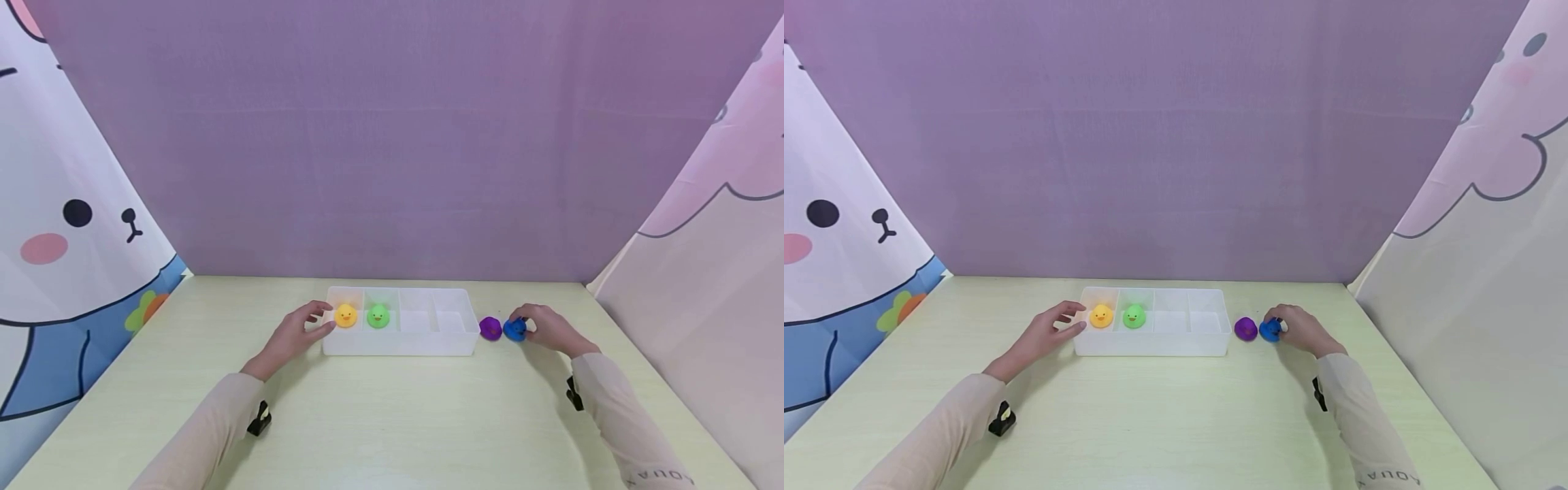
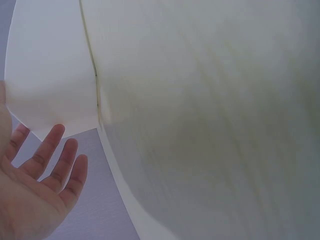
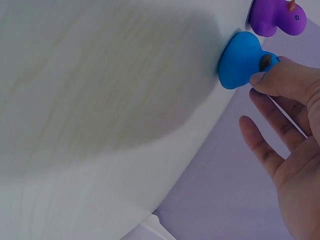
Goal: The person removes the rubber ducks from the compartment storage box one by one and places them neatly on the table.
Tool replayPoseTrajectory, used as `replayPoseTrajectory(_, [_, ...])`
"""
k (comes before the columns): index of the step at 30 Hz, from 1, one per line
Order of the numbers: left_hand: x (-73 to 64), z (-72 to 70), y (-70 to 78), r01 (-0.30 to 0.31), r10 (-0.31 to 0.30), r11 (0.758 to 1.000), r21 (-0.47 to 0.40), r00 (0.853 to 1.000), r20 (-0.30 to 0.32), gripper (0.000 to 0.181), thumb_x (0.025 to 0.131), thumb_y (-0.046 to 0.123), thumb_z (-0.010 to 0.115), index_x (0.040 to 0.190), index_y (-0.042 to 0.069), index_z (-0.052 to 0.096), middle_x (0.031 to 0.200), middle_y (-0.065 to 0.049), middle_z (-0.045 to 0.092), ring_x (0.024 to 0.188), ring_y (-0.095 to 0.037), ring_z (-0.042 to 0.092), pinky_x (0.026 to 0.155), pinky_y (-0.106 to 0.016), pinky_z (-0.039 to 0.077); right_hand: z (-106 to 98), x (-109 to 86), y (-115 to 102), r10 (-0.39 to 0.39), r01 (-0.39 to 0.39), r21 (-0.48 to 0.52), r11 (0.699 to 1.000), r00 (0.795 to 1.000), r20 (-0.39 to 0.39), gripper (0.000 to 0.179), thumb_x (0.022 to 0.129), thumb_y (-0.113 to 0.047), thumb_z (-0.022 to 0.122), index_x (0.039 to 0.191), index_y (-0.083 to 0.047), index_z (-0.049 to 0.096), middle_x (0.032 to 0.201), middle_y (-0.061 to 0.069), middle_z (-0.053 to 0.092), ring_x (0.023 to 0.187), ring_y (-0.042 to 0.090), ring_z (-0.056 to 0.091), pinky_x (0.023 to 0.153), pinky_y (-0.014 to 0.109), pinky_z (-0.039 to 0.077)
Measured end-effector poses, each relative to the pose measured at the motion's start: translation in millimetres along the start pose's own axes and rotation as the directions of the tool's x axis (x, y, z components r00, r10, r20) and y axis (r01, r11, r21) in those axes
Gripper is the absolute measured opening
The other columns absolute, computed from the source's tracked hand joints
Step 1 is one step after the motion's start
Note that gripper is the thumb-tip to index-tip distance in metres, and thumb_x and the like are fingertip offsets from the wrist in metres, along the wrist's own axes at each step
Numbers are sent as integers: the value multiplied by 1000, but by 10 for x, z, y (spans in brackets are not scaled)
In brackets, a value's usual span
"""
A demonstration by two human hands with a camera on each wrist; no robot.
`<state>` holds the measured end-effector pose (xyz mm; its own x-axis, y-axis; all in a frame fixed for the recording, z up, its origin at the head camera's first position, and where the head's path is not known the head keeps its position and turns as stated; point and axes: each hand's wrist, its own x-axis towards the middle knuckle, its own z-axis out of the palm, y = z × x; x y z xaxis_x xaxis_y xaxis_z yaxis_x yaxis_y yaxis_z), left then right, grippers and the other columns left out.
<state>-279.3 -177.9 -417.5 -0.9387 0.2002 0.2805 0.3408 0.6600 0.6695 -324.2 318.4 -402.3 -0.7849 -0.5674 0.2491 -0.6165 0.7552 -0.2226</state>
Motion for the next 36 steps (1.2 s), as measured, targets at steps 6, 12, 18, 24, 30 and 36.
replayPoseTrajectory(6, [-5, -2, -6, -1, 1, 1000, 4, 1000, 5, 39, 87, 30, 62, 118, 9, 54, 119, -16, 57, 104, -35, 56, 88, -48, 47, -54, 11, -20, 14, -14, 7, 1000, 1000, 21, 31, 67, 13, 67, 95, 1, 65, 94, 13, 66, 89, 32, 60, 81, 48, 49])
replayPoseTrajectory(12, [-3, 1, -4, -5, 5, 1000, -6, 1000, -3, 38, 86, 29, 63, 117, 9, 55, 119, -16, 58, 104, -34, 56, 87, -48, 47, -121, 51, -41, 11, -10, -10, 1000, 1000, 29, 31, 68, 11, 68, 98, 2, 64, 96, 15, 66, 88, 33, 60, 80, 48, 50])
replayPoseTrajectory(18, [1, 5, -7, 1, -1, 1000, -17, 1000, 5, 39, 86, 31, 63, 118, 10, 54, 120, -16, 57, 105, -34, 56, 88, -48, 47, -168, 125, -70, 12, -11, -32, 999, 999, 41, 31, 71, 9, 66, 100, 3, 64, 99, 15, 65, 89, 31, 60, 81, 46, 50])
replayPoseTrajectory(24, [-1, 4, -19, 4, -3, 1000, -17, 1000, 4, 40, 86, 31, 62, 118, 10, 54, 121, -16, 57, 105, -35, 56, 88, -48, 47, -204, 218, -213, 39, -36, -41, 999, 996, 76, 30, 74, 4, 66, 103, 0, 63, 100, 14, 65, 92, 31, 59, 82, 46, 50])
replayPoseTrajectory(30, [0, 6, -39, 11, -11, 1000, -7, 1000, 6, 41, 86, 33, 62, 119, 10, 54, 120, -16, 57, 104, -34, 56, 87, -48, 47, -162, 301, -299, 19, -17, -36, 999, 997, 68, 31, 73, 4, 67, 103, -1, 63, 98, 10, 65, 91, 28, 59, 80, 43, 50])
replayPoseTrajectory(36, [0, 6, -26, 6, -6, 1000, -13, 1000, 4, 40, 86, 31, 62, 119, 9, 54, 121, -16, 57, 104, -34, 57, 87, -48, 47, -151, 387, -411, -8, 10, -31, 999, 997, 77, 30, 75, 2, 67, 104, -2, 63, 101, 11, 65, 93, 30, 59, 82, 44, 49])
